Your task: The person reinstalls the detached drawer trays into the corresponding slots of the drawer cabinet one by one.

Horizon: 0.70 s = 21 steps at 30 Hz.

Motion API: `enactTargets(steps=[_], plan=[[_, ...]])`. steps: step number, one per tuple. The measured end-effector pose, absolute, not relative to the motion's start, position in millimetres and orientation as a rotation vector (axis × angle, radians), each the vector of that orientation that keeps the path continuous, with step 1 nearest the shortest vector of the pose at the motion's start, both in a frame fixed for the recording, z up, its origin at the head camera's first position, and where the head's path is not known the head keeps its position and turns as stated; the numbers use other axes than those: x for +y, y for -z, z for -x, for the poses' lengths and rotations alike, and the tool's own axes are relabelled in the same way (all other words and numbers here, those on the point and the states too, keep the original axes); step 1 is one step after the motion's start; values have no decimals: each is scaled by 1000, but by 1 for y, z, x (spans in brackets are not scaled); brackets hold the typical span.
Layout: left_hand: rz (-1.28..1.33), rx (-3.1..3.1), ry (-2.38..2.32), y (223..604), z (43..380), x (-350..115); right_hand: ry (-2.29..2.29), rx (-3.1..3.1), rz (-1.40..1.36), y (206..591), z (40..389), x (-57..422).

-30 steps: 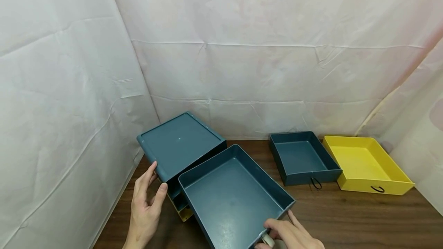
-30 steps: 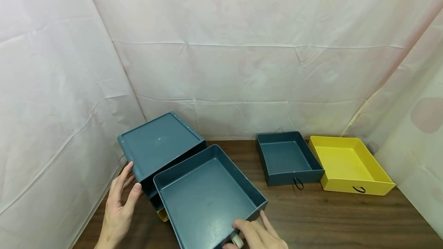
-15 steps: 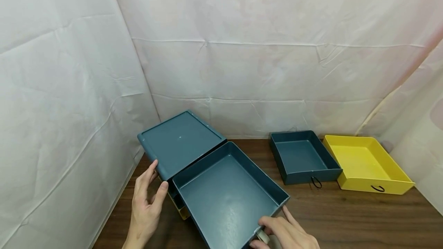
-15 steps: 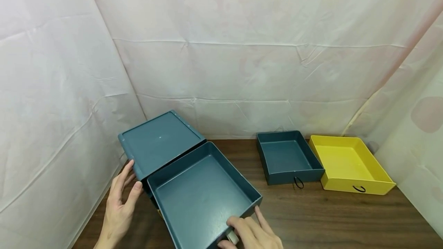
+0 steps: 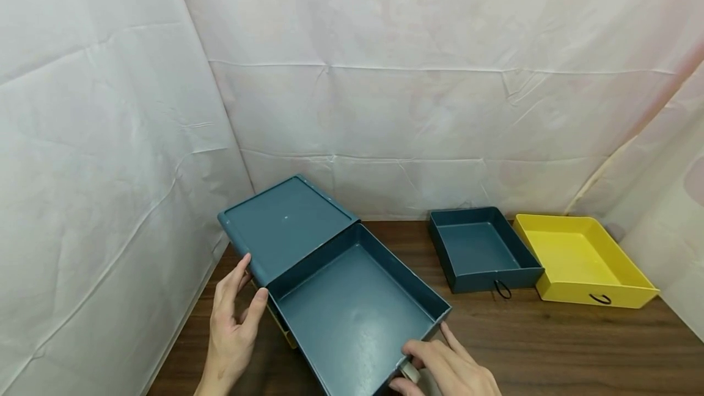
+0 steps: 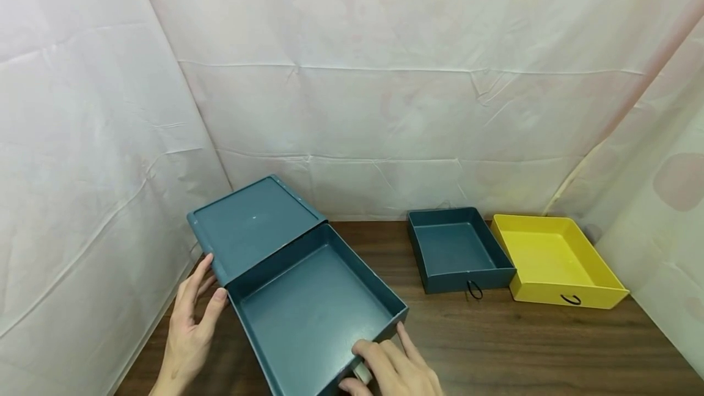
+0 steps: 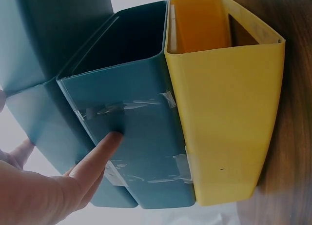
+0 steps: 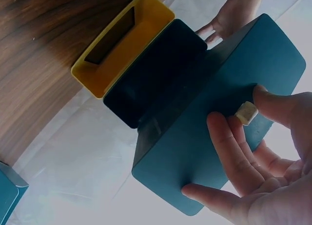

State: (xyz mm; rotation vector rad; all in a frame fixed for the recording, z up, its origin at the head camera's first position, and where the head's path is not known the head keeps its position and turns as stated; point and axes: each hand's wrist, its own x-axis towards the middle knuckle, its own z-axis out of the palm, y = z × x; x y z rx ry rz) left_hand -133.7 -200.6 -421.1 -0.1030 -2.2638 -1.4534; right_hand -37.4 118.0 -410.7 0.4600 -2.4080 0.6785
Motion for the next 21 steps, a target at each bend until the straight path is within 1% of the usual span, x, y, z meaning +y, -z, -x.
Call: enactTargets(steps=[4, 12, 21], plan=[[106, -2263, 1457, 421, 133, -200, -687, -2388, -477, 407, 43, 116], [98, -2271, 1438, 421, 133, -201, -688, -2366, -633, 407, 65, 115], [93, -2281, 1439, 421, 133, -200, -725, -2304, -730, 402, 79, 113]])
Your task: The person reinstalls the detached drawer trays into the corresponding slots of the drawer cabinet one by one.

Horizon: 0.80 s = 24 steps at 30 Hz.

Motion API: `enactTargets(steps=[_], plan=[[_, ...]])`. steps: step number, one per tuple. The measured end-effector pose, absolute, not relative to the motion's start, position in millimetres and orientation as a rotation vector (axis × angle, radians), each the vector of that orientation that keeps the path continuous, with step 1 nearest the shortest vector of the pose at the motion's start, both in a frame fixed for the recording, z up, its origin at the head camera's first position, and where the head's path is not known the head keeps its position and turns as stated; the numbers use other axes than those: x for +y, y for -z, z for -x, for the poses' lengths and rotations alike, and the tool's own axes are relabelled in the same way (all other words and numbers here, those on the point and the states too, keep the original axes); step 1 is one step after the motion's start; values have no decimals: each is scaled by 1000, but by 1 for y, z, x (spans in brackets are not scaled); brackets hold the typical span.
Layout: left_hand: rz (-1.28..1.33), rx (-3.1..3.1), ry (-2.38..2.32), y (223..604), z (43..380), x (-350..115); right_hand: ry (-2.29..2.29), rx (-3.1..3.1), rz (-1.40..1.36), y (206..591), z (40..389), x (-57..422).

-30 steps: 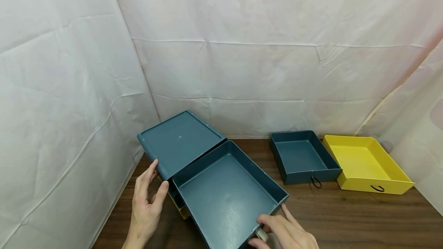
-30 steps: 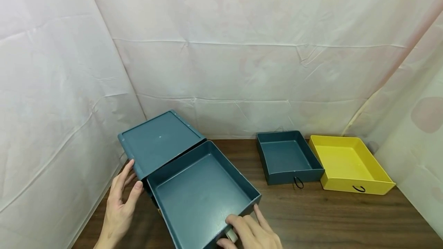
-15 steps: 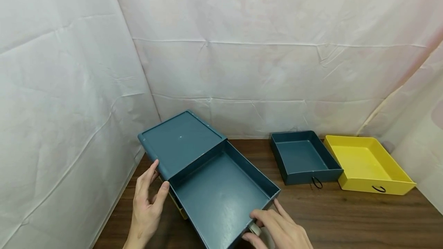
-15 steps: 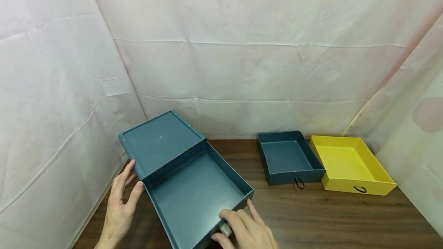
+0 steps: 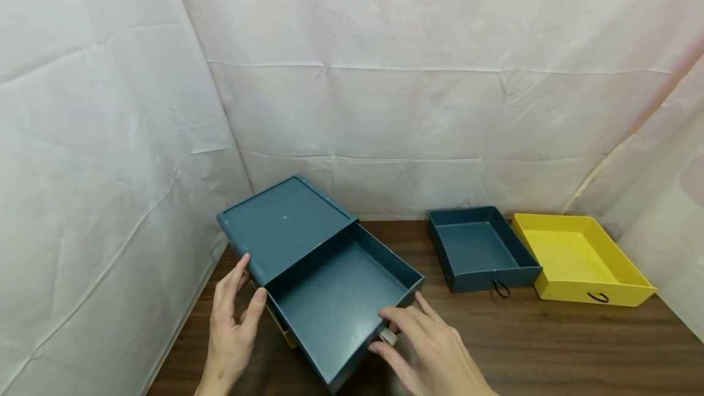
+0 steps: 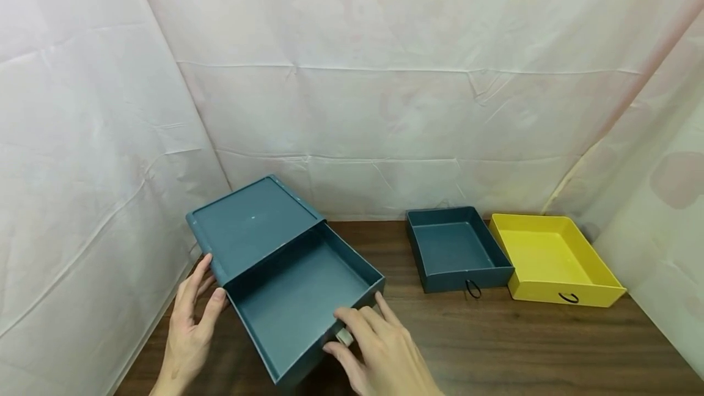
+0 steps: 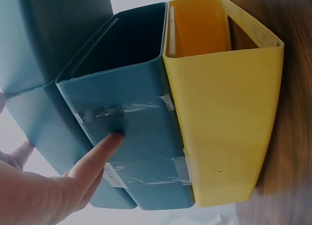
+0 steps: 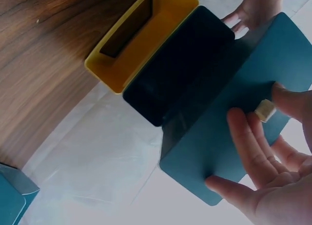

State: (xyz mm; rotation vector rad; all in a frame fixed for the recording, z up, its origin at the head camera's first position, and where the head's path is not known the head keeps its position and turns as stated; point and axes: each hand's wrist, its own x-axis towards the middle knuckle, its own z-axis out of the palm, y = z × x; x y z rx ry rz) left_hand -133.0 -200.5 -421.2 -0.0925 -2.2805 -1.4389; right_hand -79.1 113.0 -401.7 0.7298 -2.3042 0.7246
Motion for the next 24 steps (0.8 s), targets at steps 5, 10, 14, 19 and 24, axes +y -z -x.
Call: enactTargets(steps=[5, 10, 14, 19, 24], plan=[[83, -2288, 1444, 422, 134, -201, -710, -2256, -725, 406, 85, 111], [81, -2292, 1445, 422, 134, -201, -642, -2178, -702, 421, 83, 111], [83, -2293, 1447, 422, 134, -200, -579, -2094, -697, 437, 79, 113], [81, -2296, 1428, 422, 134, -200, -459, -2043, -688, 452, 77, 113], [75, -2298, 1426, 422, 134, -201, -436, -2057, -683, 456, 76, 108]])
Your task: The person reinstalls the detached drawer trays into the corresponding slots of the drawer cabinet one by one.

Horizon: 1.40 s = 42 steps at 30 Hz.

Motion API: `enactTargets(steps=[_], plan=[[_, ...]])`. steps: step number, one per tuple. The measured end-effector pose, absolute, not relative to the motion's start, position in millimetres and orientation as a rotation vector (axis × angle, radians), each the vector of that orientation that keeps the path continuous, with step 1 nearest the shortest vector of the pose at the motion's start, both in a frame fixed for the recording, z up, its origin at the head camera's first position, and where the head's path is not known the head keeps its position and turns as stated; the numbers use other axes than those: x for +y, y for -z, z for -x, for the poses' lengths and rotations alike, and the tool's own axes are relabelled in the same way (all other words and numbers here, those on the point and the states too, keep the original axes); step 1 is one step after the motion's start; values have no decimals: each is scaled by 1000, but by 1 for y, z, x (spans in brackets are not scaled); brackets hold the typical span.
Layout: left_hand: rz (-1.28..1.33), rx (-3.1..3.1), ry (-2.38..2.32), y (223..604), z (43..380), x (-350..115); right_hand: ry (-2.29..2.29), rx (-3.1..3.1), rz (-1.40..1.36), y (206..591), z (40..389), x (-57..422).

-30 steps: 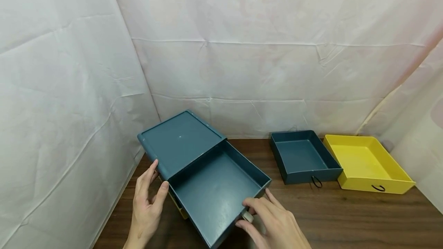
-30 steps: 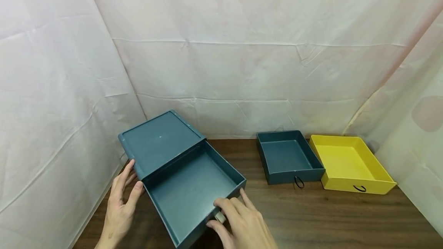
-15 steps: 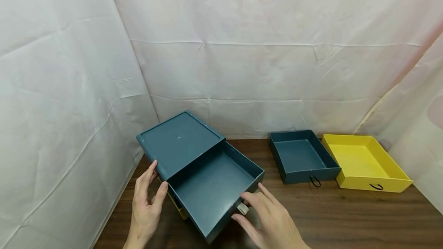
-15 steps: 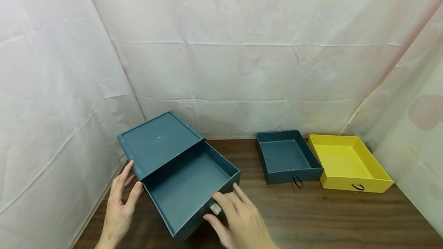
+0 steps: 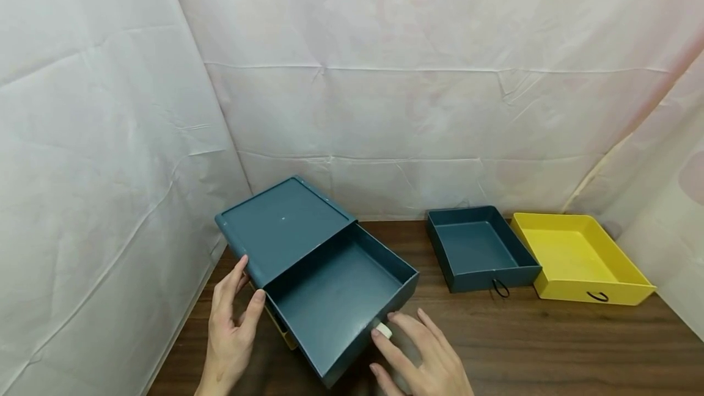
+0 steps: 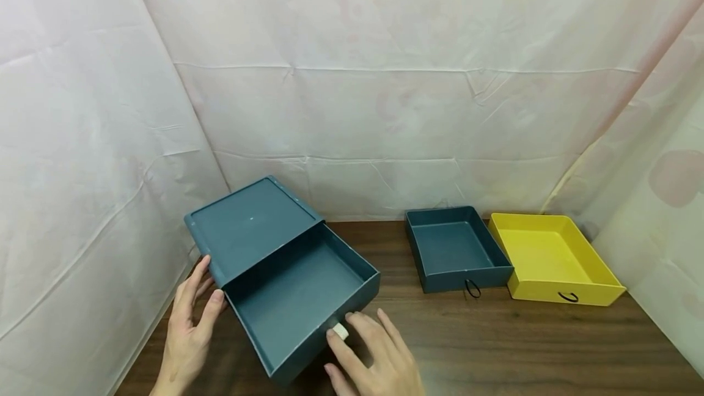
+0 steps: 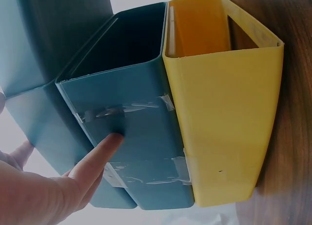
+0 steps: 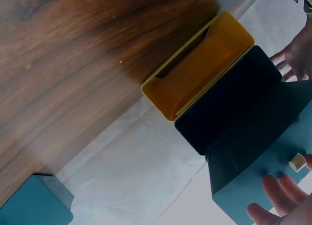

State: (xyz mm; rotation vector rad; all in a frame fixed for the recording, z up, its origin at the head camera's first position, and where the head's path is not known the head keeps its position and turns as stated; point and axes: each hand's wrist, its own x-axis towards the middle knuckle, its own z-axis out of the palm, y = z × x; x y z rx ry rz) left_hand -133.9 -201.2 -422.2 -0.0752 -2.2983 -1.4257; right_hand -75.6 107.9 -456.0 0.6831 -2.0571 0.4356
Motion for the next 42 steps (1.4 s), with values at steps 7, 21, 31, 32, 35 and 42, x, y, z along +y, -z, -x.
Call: enactTargets(steps=[7, 21, 31, 32, 35, 42], plan=[[75, -2315, 1410, 423, 133, -202, -440, -2075, -691, 453, 78, 101], [76, -2331, 1402, 421, 133, -203, -464, -2059, -727, 450, 97, 82], [87, -2336, 1419, 422, 133, -202, -549, -2092, -754, 447, 117, 70], [89, -2338, 1412, 422, 133, -202, -559, -2090, -756, 447, 118, 69], [84, -2341, 1392, 422, 132, -202, -576, -2100, -755, 446, 123, 64], [62, -2337, 1401, 422, 132, -201, -593, -2137, -761, 444, 135, 55]])
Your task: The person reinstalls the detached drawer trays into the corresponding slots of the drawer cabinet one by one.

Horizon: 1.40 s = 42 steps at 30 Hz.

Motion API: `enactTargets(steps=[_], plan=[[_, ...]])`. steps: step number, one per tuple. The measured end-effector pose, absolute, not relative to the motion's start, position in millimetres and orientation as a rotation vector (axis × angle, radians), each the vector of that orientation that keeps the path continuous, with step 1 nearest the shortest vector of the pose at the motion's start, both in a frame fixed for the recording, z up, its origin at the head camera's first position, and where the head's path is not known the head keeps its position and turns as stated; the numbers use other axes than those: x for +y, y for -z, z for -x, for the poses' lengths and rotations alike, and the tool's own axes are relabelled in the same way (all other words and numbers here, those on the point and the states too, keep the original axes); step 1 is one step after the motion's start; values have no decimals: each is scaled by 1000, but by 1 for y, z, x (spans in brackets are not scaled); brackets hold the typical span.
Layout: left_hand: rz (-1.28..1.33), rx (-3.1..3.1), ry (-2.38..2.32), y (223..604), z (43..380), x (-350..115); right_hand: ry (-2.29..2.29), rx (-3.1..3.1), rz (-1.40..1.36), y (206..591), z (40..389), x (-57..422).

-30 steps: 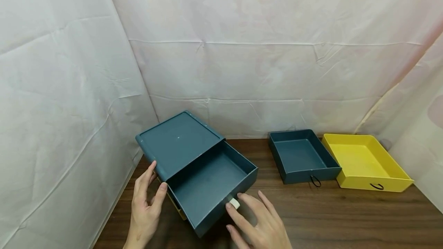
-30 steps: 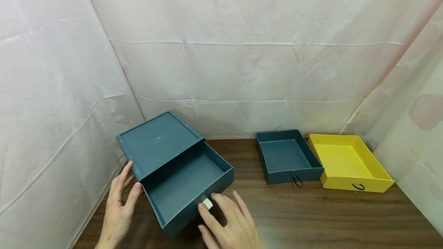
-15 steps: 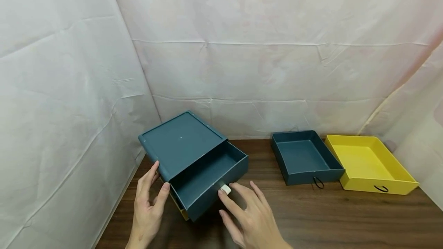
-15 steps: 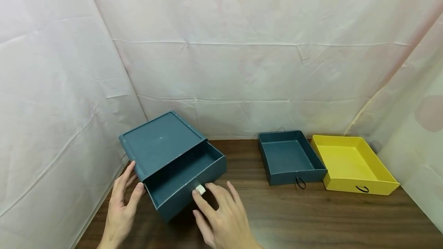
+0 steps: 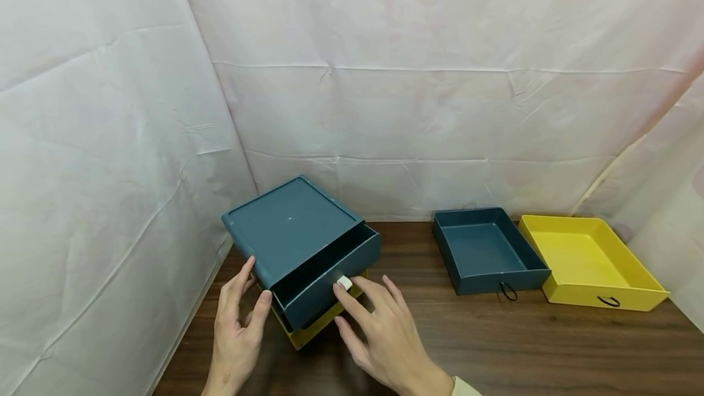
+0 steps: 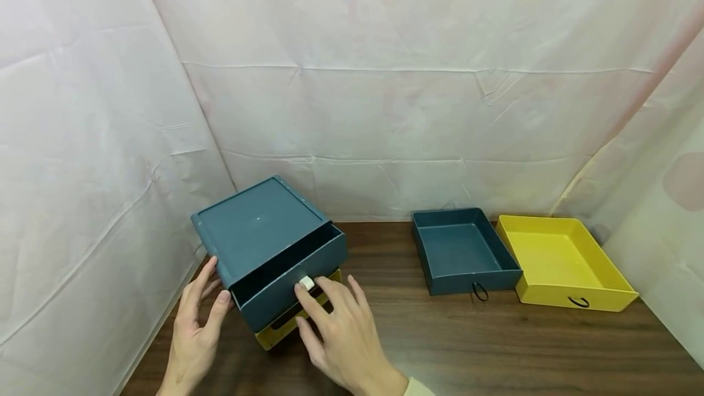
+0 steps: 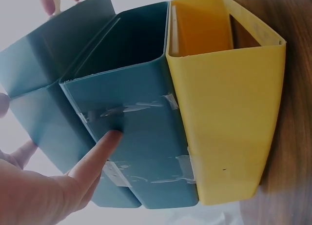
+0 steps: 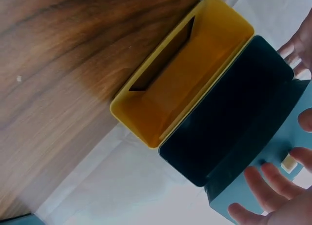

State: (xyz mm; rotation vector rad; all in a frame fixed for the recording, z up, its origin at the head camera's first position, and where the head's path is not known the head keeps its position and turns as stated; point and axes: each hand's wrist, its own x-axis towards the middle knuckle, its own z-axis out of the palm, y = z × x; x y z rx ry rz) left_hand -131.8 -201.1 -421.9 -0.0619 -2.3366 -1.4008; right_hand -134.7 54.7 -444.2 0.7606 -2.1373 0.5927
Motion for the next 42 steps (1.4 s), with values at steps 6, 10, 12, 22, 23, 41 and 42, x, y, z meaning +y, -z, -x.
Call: enactTargets(steps=[6, 10, 12, 22, 23, 41, 42], plan=[[74, -2318, 1443, 419, 132, -200, -617, -2171, -752, 440, 143, 52], [57, -2333, 1455, 417, 133, -199, -621, -2200, -747, 437, 146, 50], [47, -2346, 1459, 416, 133, -198, -629, -2227, -739, 436, 147, 49], [19, -2343, 1454, 415, 132, -197, -622, -2260, -733, 435, 155, 42], [22, -2335, 1457, 414, 132, -197, -620, -2262, -733, 435, 156, 42], [17, -2300, 1421, 417, 128, -200, -641, -2341, -750, 431, 157, 34], [10, -2305, 1416, 418, 128, -200, -643, -2342, -752, 431, 157, 34]])
